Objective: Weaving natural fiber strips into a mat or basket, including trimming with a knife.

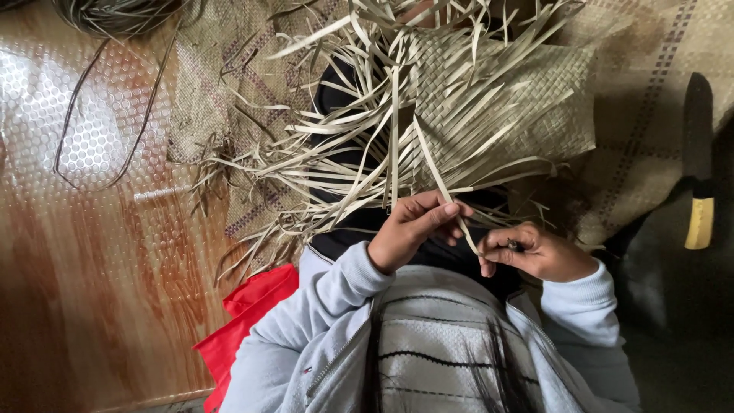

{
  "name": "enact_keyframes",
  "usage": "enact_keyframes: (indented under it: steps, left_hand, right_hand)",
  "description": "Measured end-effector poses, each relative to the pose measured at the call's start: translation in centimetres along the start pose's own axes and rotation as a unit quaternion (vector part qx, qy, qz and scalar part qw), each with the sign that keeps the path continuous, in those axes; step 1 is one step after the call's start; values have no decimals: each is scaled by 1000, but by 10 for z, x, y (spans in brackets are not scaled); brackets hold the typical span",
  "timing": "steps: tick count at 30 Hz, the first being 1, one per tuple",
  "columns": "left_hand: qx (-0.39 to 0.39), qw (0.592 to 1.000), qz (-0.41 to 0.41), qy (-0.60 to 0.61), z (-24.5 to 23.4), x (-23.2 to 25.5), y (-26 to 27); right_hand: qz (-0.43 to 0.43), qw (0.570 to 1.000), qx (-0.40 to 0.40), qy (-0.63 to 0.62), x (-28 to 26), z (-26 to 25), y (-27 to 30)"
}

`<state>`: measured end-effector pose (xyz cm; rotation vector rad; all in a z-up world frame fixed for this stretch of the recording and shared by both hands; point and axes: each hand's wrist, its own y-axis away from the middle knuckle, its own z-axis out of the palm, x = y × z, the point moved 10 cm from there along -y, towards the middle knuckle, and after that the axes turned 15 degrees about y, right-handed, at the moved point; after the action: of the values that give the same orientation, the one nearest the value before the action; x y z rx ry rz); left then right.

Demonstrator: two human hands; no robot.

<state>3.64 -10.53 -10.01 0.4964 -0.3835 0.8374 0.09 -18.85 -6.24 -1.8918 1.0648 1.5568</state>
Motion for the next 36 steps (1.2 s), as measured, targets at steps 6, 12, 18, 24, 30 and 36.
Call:
enact_keyframes:
  steps: [6, 12, 18, 24, 30, 36]
  left_hand:
    - [0, 1000, -2, 1, 4, 2, 1]
    - [-28, 999, -7, -28, 14, -4, 3]
    - [-37, 997, -28, -65, 9, -16, 3]
    - [-38, 996, -18, -75, 14, -5, 2]
    - [-67, 989, -75, -106, 17, -10, 1]
    - [51, 997, 40, -49, -24, 31, -11]
  right_hand:
    - [1, 1000, 3, 10, 0, -2, 0]
    - [10, 1000, 11, 19, 9, -5, 6]
    - [8, 1000, 4, 21, 10, -3, 7]
    - [3, 999, 10, 36, 1, -11, 6]
    - [-5, 999, -48, -12, 1, -2, 8]
    - [31, 995, 33, 85, 2, 2, -6]
